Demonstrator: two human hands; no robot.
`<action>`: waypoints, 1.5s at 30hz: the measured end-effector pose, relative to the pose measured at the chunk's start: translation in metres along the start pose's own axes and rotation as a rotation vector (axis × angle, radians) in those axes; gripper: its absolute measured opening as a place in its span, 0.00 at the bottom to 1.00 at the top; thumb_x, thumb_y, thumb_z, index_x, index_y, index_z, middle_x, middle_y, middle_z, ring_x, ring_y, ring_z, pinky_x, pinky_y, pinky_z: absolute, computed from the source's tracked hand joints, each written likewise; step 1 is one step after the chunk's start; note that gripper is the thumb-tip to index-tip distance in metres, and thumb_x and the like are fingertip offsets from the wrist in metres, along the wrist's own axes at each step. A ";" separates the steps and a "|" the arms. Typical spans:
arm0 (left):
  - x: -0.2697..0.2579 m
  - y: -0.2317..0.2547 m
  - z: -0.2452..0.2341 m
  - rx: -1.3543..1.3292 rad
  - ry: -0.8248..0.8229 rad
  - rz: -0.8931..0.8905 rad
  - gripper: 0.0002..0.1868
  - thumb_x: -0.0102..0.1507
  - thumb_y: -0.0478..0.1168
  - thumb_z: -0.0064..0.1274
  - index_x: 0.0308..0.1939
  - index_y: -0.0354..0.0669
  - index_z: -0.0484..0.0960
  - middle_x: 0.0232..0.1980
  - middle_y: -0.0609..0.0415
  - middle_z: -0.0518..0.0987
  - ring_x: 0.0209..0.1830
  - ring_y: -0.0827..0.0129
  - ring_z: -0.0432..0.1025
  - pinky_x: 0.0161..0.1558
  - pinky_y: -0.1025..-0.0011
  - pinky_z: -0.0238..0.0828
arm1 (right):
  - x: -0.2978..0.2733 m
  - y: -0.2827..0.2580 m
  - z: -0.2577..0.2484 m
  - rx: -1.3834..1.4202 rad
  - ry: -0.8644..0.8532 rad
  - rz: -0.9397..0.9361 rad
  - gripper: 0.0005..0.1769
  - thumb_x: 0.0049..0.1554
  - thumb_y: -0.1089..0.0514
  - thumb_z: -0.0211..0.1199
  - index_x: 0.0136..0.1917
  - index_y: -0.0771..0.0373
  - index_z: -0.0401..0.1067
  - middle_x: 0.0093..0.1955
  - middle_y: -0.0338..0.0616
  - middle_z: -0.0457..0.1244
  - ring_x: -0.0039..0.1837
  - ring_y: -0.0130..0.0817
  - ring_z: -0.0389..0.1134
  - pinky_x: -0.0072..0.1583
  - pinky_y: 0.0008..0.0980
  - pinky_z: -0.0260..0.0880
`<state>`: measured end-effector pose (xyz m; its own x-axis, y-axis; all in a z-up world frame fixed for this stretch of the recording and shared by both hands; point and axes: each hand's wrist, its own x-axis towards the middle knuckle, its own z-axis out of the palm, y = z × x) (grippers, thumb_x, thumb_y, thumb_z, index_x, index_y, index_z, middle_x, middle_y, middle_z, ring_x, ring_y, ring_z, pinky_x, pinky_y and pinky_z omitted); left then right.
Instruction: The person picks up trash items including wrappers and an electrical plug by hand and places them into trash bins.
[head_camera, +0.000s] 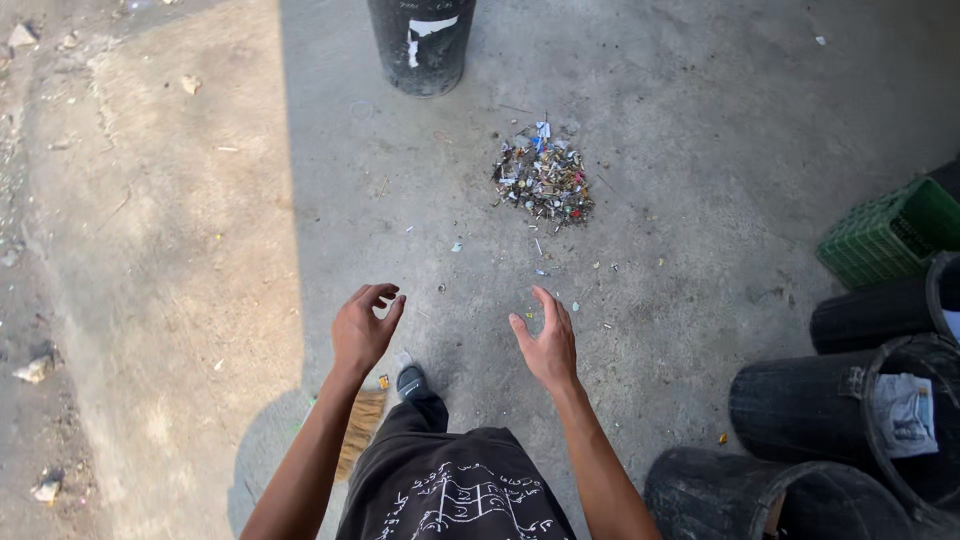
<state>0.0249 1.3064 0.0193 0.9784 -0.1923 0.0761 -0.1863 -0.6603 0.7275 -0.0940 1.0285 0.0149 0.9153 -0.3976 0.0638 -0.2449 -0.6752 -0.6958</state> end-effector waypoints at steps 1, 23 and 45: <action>0.026 0.008 0.006 0.012 -0.027 0.028 0.12 0.62 0.49 0.60 0.45 0.48 0.87 0.44 0.58 0.85 0.41 0.66 0.80 0.40 0.65 0.75 | 0.016 0.001 -0.003 0.002 0.029 0.018 0.36 0.58 0.46 0.66 0.73 0.63 0.61 0.71 0.54 0.61 0.74 0.50 0.60 0.71 0.47 0.59; 0.443 0.155 0.245 0.011 -0.268 0.253 0.13 0.63 0.48 0.60 0.45 0.47 0.87 0.43 0.57 0.84 0.39 0.65 0.79 0.39 0.63 0.75 | 0.402 0.157 -0.077 -0.010 0.241 0.166 0.32 0.59 0.49 0.65 0.71 0.67 0.64 0.67 0.57 0.63 0.70 0.52 0.63 0.69 0.46 0.61; 0.768 0.160 0.501 0.111 -0.576 0.244 0.12 0.62 0.48 0.60 0.44 0.48 0.87 0.43 0.58 0.85 0.41 0.66 0.79 0.41 0.64 0.76 | 0.724 0.312 -0.007 0.001 0.241 0.458 0.31 0.59 0.51 0.65 0.71 0.65 0.64 0.67 0.54 0.64 0.70 0.52 0.62 0.69 0.46 0.61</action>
<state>0.7011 0.6896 -0.1472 0.7071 -0.6862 -0.1708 -0.4362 -0.6134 0.6584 0.4905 0.5254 -0.1509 0.6141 -0.7846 -0.0846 -0.6031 -0.3975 -0.6915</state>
